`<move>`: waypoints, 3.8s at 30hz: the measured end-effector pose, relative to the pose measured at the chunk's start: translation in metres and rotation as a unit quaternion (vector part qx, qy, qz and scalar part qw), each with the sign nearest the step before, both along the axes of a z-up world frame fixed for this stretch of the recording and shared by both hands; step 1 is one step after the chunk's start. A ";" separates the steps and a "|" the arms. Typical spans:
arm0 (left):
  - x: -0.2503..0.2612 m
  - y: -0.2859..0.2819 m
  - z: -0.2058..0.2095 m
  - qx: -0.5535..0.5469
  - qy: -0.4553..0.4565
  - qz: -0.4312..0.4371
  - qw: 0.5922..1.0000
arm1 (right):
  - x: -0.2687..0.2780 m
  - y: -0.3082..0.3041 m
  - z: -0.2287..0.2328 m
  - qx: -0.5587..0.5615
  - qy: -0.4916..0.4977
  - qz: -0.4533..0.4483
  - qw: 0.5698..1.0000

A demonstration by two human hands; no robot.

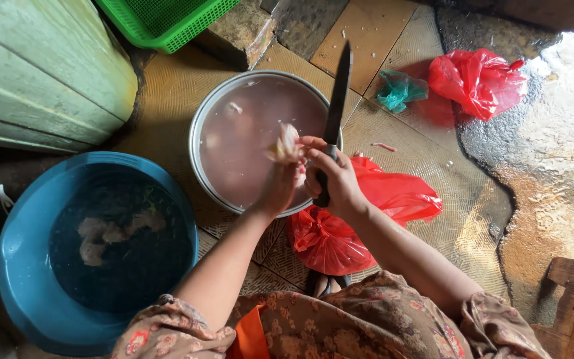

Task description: Preparing and cleaning raw chicken pieces in a bowl of water using a knife while sitting on the floor.

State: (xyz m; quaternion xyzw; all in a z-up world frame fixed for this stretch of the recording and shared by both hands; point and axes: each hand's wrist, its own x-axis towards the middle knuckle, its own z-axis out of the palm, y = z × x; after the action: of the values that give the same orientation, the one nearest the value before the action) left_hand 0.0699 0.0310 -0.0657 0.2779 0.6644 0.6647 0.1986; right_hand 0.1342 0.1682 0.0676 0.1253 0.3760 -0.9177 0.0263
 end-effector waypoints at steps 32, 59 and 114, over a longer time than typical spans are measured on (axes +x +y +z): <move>-0.006 -0.048 0.238 0.240 -0.227 0.066 0.942 | -0.027 -0.027 0.168 0.261 0.124 0.028 0.957; -0.013 -0.096 0.232 0.340 -0.254 0.048 0.904 | 0.036 -0.068 0.177 0.296 0.129 0.027 0.946; -0.016 -0.097 0.241 0.228 -0.201 -0.066 0.950 | 0.038 -0.073 0.213 0.654 0.147 0.138 0.729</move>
State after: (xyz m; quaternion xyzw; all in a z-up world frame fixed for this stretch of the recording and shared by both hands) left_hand 0.0535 -0.0665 0.1750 0.2197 0.4218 0.8261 0.3024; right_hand 0.1724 0.0956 0.2808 -0.0780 0.8954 -0.4383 0.0085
